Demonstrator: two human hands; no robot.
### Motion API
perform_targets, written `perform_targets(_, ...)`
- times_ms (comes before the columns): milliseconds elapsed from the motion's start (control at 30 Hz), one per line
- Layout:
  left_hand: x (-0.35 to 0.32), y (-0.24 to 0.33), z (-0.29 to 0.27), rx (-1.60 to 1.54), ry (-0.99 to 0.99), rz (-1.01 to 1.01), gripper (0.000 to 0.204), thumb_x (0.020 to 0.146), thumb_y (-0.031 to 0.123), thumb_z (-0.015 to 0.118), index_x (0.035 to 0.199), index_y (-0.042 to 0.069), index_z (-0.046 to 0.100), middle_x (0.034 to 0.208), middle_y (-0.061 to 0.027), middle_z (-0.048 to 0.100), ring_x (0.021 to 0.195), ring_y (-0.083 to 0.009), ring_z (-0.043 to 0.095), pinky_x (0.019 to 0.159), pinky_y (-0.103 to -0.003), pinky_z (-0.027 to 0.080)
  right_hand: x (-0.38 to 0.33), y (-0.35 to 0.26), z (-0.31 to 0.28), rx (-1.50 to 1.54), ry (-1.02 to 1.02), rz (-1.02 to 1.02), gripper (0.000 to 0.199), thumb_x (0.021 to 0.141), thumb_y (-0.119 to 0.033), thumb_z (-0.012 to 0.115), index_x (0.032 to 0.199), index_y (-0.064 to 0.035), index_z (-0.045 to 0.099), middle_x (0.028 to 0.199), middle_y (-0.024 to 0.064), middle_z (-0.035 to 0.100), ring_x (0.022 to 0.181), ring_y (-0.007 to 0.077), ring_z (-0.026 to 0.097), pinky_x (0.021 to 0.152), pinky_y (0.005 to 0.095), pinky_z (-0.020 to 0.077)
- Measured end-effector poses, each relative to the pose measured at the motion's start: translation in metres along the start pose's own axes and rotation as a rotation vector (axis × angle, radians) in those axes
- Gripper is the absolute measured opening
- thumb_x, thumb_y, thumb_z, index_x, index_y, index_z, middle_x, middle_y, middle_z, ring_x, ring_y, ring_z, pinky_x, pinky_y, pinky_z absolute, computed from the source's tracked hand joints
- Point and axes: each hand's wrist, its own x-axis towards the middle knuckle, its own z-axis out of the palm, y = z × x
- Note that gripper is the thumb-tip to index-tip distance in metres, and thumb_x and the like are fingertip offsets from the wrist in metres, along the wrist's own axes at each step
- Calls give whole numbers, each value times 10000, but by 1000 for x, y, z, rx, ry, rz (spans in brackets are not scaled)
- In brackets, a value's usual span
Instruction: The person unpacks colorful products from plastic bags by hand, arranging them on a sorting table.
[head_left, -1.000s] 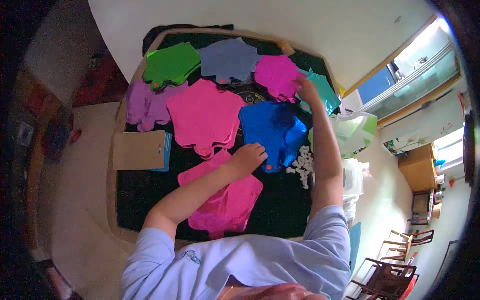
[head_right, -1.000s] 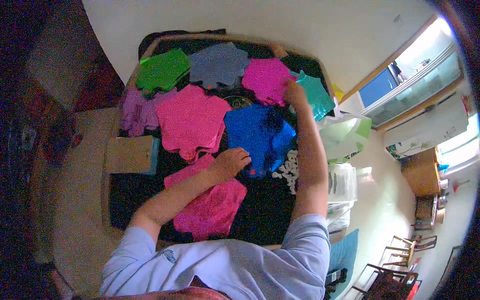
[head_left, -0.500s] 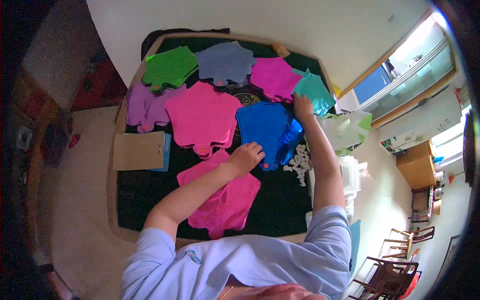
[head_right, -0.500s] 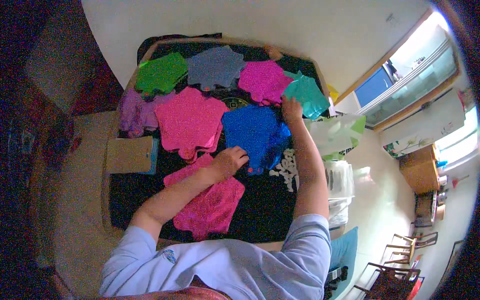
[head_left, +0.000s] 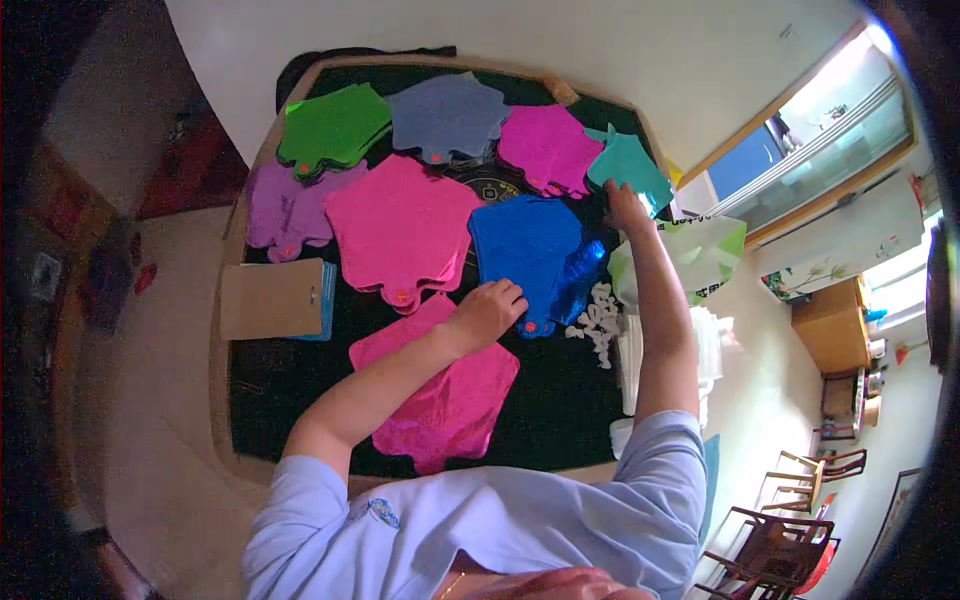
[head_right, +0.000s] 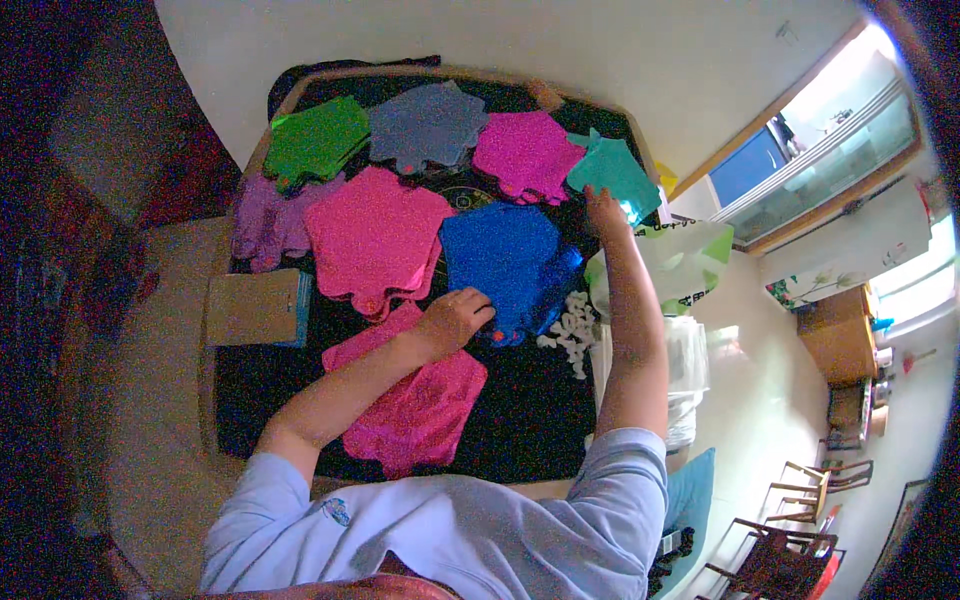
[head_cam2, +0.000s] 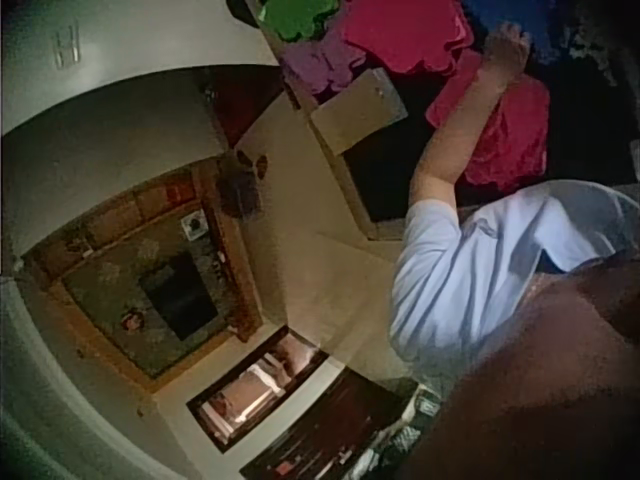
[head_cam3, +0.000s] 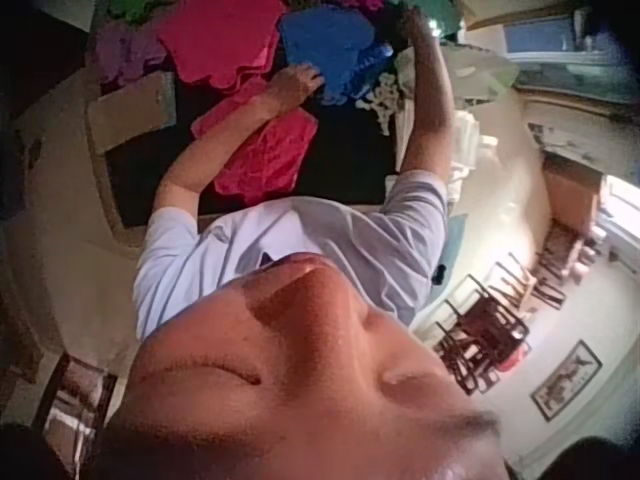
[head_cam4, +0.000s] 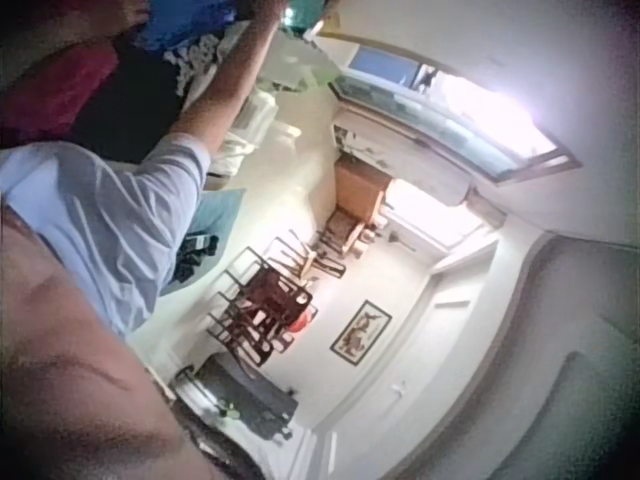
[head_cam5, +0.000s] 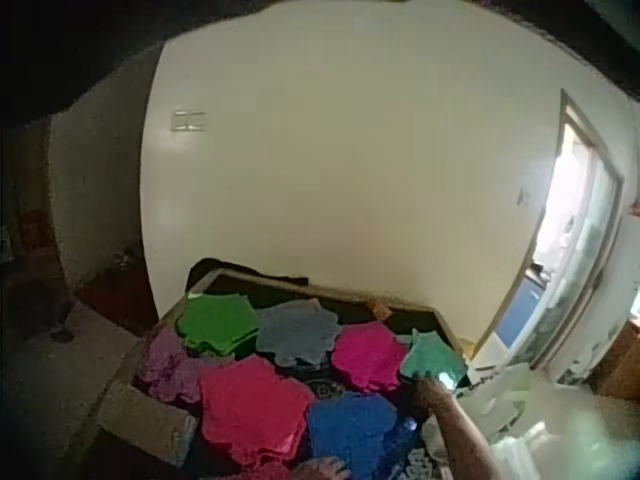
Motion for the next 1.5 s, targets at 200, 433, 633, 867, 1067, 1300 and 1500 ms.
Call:
perform_targets(200, -2, -1, 2, 7, 19, 20, 187, 721, 103, 489, 882, 54, 569, 924, -94, 563, 886, -239, 537, 759, -331, 459, 2, -12, 14, -104, 72, 133, 327, 794, -96, 476, 1116, -114, 422, 915, 161, 551, 806, 355, 588, 676, 440, 496)
perform_targets(433, -1, -2, 3, -12, 3, -2, 190, 723, 107, 485, 887, 50, 564, 932, -100, 561, 894, -244, 536, 768, -337, 456, 7, 20, -9, 78, 124, 213, 124, 774, -115, 475, 887, -95, 522, 817, 156, 590, 812, 336, 579, 673, 437, 466)
perform_targets(633, -1, -3, 5, -1, 6, 0, 194, 732, 119, 477, 890, 53, 567, 931, -101, 562, 898, -251, 536, 770, -338, 456, 6, 23, -40, 53, 66, 110, 131, 765, -126, 490, 879, -115, 554, 840, 156, 604, 777, 336, 596, 622, 429, 480)
perform_targets(867, 2, -3, 7, 34, 123, 36, 102, 706, 113, 504, 777, 76, 568, 836, -66, 535, 845, -208, 523, 710, -305, 453, -16, -15, -24, 15, -50, -15, 159, 702, -133, 566, 857, -96, 577, 866, 167, 586, 808, 347, 587, 649, 435, 478)
perform_targets(1067, 0, -5, 5, 25, 36, 32, 154, 719, 111, 487, 842, 65, 567, 881, -84, 544, 867, -234, 523, 740, -326, 453, -16, -8, -33, 241, -61, -92, 240, 698, -231, 619, 879, -77, 588, 861, 163, 605, 814, 348, 586, 696, 421, 473)
perform_targets(1300, -5, 3, -12, 8, 106, 30, 202, 716, 122, 558, 908, 56, 561, 937, -111, 546, 931, -262, 514, 786, -347, 451, -7, 7, -19, 208, -153, -11, 166, 707, -140, 527, 808, -100, 652, 879, 145, 622, 835, 317, 595, 714, 406, 476)
perform_targets(1500, -29, -3, -62, 72, 230, 49, 124, 706, 118, 499, 781, 50, 570, 870, -112, 553, 868, -257, 530, 739, -344, 451, -11, -33, -46, 152, -3, 54, 191, 779, -171, 478, 846, -77, 631, 845, 180, 611, 801, 348, 584, 690, 454, 468)
